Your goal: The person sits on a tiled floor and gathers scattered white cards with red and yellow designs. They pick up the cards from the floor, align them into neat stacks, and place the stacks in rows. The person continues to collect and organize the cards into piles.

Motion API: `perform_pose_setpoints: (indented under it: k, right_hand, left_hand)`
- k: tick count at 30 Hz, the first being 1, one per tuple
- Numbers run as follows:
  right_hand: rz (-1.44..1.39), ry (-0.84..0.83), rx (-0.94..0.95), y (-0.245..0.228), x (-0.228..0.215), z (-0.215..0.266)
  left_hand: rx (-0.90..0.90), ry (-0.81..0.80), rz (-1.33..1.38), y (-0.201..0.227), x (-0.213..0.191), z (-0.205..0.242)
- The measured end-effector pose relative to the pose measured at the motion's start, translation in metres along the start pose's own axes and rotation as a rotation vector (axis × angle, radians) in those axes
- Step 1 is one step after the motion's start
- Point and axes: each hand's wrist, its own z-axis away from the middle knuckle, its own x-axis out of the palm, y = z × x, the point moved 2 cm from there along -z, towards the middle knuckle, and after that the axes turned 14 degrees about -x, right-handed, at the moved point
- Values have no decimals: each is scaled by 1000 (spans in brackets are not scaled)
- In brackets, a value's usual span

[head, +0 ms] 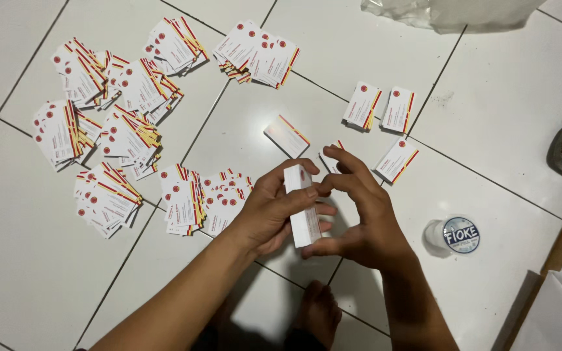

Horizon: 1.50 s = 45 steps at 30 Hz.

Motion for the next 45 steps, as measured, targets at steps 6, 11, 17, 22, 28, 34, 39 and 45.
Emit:
perform_pose_setpoints:
  k: [6, 11, 17, 22, 28, 34, 39, 45]
  right_hand:
    - [-46, 87, -110, -12, 1, -2]
    - [-83, 185, 128, 2, 9, -7]
    - [-601, 234, 593, 65, 26, 0]
    - [-652, 302, 619, 128, 43, -2]
    - [-408, 431, 720, 171, 41, -28]
    - [268, 297, 896, 199, 23, -81]
    - [419, 317, 695, 211, 30, -97]
    - [334, 656, 571, 173, -10, -51]
  left_hand:
    - [171, 121, -200, 25, 36, 19]
    - [256, 48, -213, 48, 34, 0]
    - [388, 70, -558, 67, -29, -67]
    - [373, 18, -624, 84, -30, -102]
    - [332, -70, -624, 105, -33, -146]
    - [197, 527, -739, 110, -38, -182]
    - [147, 635, -776, 110, -63, -231]
    - [138, 590, -744, 110, -103, -279]
